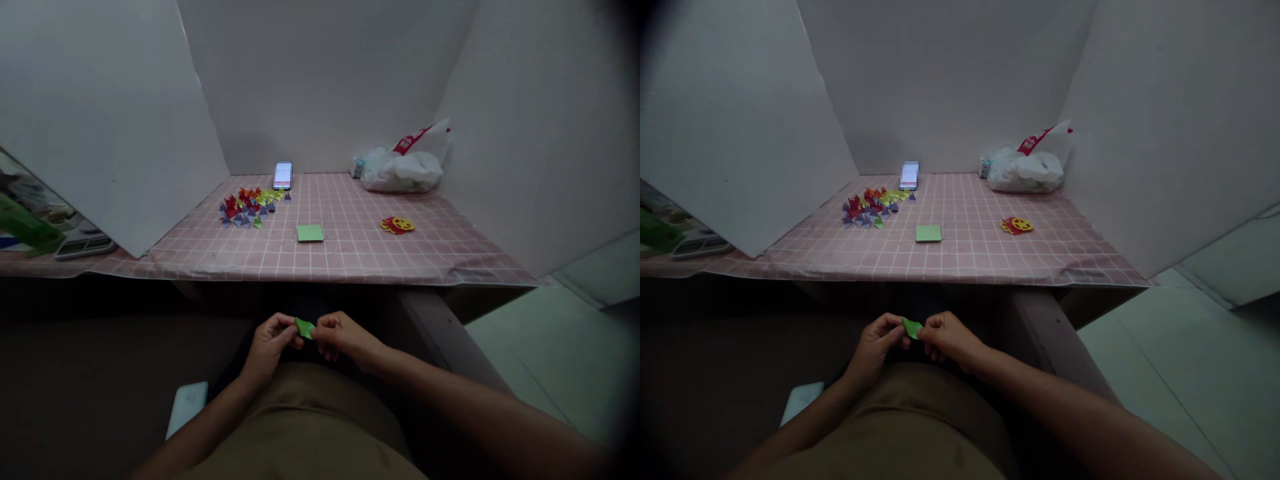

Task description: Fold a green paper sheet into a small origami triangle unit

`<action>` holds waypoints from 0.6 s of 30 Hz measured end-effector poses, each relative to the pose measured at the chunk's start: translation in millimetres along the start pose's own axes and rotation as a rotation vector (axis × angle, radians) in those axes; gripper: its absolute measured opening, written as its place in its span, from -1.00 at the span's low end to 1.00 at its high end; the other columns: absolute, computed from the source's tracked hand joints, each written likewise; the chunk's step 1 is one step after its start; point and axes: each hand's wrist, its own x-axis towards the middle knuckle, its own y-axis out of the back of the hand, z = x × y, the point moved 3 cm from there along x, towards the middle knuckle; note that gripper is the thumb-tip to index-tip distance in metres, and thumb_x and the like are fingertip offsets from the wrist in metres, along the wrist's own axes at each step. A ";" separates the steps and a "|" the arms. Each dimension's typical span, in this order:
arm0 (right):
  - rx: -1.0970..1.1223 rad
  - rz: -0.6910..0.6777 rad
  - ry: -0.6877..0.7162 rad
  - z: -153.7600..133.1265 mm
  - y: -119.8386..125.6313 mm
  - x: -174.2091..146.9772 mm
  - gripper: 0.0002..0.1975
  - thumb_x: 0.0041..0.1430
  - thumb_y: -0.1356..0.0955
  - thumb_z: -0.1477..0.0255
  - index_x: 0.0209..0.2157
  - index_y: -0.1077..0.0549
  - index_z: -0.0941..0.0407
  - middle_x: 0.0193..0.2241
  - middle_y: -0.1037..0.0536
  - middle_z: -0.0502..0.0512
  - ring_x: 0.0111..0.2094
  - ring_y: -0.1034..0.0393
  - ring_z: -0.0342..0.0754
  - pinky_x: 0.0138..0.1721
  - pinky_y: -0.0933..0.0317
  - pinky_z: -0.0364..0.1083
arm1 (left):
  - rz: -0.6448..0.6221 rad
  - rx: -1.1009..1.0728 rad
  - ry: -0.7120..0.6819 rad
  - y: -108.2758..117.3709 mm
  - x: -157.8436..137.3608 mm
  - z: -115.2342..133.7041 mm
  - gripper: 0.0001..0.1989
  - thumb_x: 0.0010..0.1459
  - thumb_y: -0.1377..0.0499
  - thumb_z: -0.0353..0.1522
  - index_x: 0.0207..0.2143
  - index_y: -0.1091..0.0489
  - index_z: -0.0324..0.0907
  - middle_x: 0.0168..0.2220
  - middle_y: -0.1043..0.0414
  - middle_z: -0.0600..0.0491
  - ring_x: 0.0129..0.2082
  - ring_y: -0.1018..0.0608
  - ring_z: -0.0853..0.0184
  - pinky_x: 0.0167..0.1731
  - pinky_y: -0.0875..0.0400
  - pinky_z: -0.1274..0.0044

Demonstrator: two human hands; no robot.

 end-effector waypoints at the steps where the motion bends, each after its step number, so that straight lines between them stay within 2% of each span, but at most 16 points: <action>1: -0.032 0.030 0.020 -1.1 1.6 0.3 -0.82 0.03 -0.32 0.37 -0.57 -0.31 0.15 -0.67 -0.37 -0.06 -0.69 -0.20 -0.24 -0.66 -0.04 -0.23 | -0.010 -0.012 0.000 -0.6 -0.1 0.5 -0.81 0.04 -0.29 -0.27 -0.39 -0.41 -0.22 -0.55 -0.48 0.11 -0.54 -0.53 0.39 -0.45 -0.45 0.55; 5: -0.055 0.122 0.153 -4.0 4.3 2.6 -0.90 -0.01 -0.37 0.46 -0.40 -0.37 0.16 -0.57 -0.39 -0.07 -0.60 -0.23 -0.22 -0.58 -0.09 -0.22 | -0.068 -0.006 0.018 -3.3 0.2 0.3 -0.80 0.03 -0.31 -0.28 -0.38 -0.44 -0.24 -0.51 -0.50 0.09 -0.51 -0.52 0.41 -0.42 -0.42 0.56; 8: -0.102 0.139 0.226 -3.8 1.6 2.8 -0.96 -0.03 -0.35 0.52 -0.48 -0.38 0.18 -0.58 -0.38 -0.05 -0.54 -0.21 -0.21 -0.52 -0.08 -0.21 | -0.108 0.001 0.069 -4.6 0.5 -2.1 -0.79 0.04 -0.29 -0.27 -0.38 -0.44 -0.24 -0.53 -0.49 0.09 -0.51 -0.50 0.41 -0.41 -0.40 0.56; 10: -0.175 0.170 0.248 -3.8 -0.3 1.4 -0.93 -0.02 -0.33 0.55 -0.54 -0.38 0.18 -0.60 -0.37 -0.05 -0.54 -0.19 -0.20 -0.51 -0.04 -0.20 | -0.121 -0.018 0.094 -4.9 0.6 -4.0 -0.78 0.05 -0.28 -0.25 -0.37 -0.43 -0.24 -0.53 -0.48 0.10 -0.52 -0.49 0.42 -0.41 -0.39 0.56; 18: -0.335 0.261 0.291 -5.3 -7.0 -5.1 -0.88 0.00 -0.32 0.55 -0.57 -0.34 0.16 -0.62 -0.35 -0.06 -0.54 -0.18 -0.19 -0.53 0.00 -0.19 | -0.123 0.017 0.095 -5.2 -1.6 -4.1 -0.77 0.05 -0.27 -0.24 -0.36 -0.40 -0.23 -0.52 -0.44 0.12 -0.49 -0.46 0.40 -0.38 -0.36 0.53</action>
